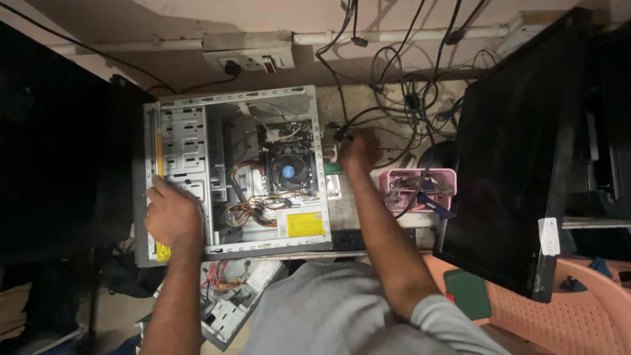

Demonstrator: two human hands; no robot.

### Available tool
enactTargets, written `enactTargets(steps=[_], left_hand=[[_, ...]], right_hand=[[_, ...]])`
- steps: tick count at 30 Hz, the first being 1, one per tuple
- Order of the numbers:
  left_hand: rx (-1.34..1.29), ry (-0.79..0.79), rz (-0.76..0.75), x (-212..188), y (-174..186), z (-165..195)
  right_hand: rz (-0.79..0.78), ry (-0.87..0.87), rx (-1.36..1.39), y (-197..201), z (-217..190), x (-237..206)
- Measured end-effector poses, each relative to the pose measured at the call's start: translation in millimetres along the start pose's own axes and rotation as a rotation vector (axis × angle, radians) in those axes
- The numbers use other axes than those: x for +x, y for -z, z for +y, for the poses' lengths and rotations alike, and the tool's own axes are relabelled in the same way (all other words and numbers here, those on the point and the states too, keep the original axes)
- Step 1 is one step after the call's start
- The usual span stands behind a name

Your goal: The person attaches the black front bezel to an open desktop computer case, aligns it and presses it into place, then routes and connects the internal cables and works on components inside the case using a screwdriver.

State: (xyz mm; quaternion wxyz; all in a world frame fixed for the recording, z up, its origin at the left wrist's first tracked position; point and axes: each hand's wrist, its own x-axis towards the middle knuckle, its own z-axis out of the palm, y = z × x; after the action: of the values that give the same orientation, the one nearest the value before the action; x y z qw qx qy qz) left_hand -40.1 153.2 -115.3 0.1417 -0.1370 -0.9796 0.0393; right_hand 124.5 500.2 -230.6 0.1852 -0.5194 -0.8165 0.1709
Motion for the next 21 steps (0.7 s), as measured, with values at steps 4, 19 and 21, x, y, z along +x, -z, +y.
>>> enactTargets(steps=[4, 19, 21], left_hand=[[-0.014, 0.016, -0.012, 2, 5, 0], [-0.041, 0.035, -0.035, -1, 11, 8], [-0.032, 0.051, -0.05, -3, 13, 9]], right_hand=[[0.16, 0.122, 0.032, -2, -3, 6], [-0.479, 0.105, 0.227, -26, 8, 7], [-0.443, 0.129, 0.291, -25, 8, 4]])
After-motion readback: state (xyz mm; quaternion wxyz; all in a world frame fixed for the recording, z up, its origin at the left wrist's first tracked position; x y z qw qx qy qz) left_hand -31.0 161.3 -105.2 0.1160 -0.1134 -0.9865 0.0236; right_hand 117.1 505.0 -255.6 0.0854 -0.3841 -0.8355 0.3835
